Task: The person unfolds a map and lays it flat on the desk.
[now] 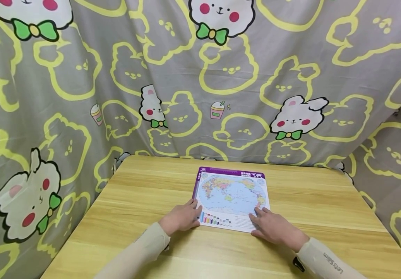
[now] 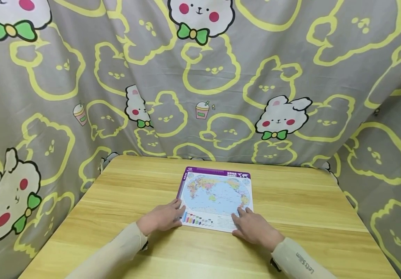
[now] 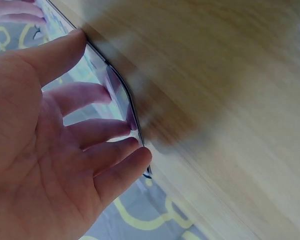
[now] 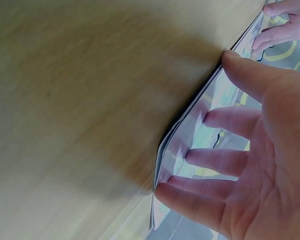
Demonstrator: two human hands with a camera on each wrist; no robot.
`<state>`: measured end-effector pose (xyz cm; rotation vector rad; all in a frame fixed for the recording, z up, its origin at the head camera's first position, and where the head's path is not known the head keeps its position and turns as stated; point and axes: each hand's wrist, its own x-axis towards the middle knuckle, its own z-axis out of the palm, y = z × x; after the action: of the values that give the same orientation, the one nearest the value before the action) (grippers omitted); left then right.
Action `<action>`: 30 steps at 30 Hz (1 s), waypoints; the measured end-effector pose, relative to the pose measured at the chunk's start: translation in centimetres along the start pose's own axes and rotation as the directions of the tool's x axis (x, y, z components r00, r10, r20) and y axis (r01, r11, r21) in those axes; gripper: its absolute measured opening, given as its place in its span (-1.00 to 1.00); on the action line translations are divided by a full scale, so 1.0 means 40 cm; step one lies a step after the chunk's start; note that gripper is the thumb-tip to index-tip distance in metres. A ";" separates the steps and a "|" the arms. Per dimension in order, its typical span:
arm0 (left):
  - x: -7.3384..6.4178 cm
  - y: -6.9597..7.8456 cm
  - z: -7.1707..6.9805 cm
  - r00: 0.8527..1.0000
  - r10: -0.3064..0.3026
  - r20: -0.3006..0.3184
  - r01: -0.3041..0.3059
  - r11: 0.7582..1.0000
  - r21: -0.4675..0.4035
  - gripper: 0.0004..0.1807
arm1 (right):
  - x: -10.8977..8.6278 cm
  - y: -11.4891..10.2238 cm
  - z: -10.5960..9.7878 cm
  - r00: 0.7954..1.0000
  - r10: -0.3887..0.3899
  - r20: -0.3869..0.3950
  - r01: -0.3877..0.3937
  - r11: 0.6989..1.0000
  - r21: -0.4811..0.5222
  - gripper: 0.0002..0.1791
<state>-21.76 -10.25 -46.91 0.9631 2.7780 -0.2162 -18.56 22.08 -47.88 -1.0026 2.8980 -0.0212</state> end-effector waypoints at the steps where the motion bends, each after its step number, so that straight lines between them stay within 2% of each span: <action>1: 0.000 0.000 -0.001 1.000 0.008 0.000 -0.008 1.000 0.001 -0.38 | 0.000 0.000 0.000 1.000 0.001 0.002 -0.001 1.000 0.002 -0.40; 6: 0.003 -0.005 -0.001 0.999 0.041 -0.001 -0.041 0.999 -0.031 -0.45 | -0.003 -0.001 -0.001 1.000 0.000 0.002 0.000 1.000 0.012 -0.40; 12: 0.009 -0.011 0.005 0.999 0.054 0.006 -0.053 0.994 -0.091 -0.57 | -0.005 0.005 0.003 1.000 -0.009 -0.011 0.010 1.000 0.024 -0.41; 14: 0.008 -0.009 0.004 0.998 0.058 0.005 -0.057 0.994 -0.097 -0.55 | -0.007 0.009 0.004 1.000 -0.009 -0.014 0.010 1.000 0.029 -0.40; 17: 0.005 -0.004 0.004 0.999 0.053 0.012 -0.052 0.993 -0.102 -0.41 | -0.009 0.014 0.006 1.000 -0.010 -0.018 0.010 1.000 0.026 -0.40; 20: 0.001 0.001 0.005 0.999 0.047 0.022 -0.045 0.996 -0.078 -0.32 | -0.010 0.019 0.004 1.000 -0.017 -0.020 0.018 1.000 0.016 -0.40; 25: -0.002 0.005 0.007 0.998 0.055 0.013 -0.055 0.998 -0.008 -0.35 | -0.008 0.024 0.003 0.999 -0.039 -0.029 0.039 0.999 -0.008 -0.41; 30: -0.003 0.008 0.007 0.998 0.061 0.013 -0.061 0.998 0.009 -0.35 | -0.007 0.032 0.005 0.999 -0.041 -0.026 0.040 0.999 -0.018 -0.43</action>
<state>-21.44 -10.16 -47.17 1.0427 2.7338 -0.2252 -19.13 23.26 -48.09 -1.0718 2.9063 -0.0111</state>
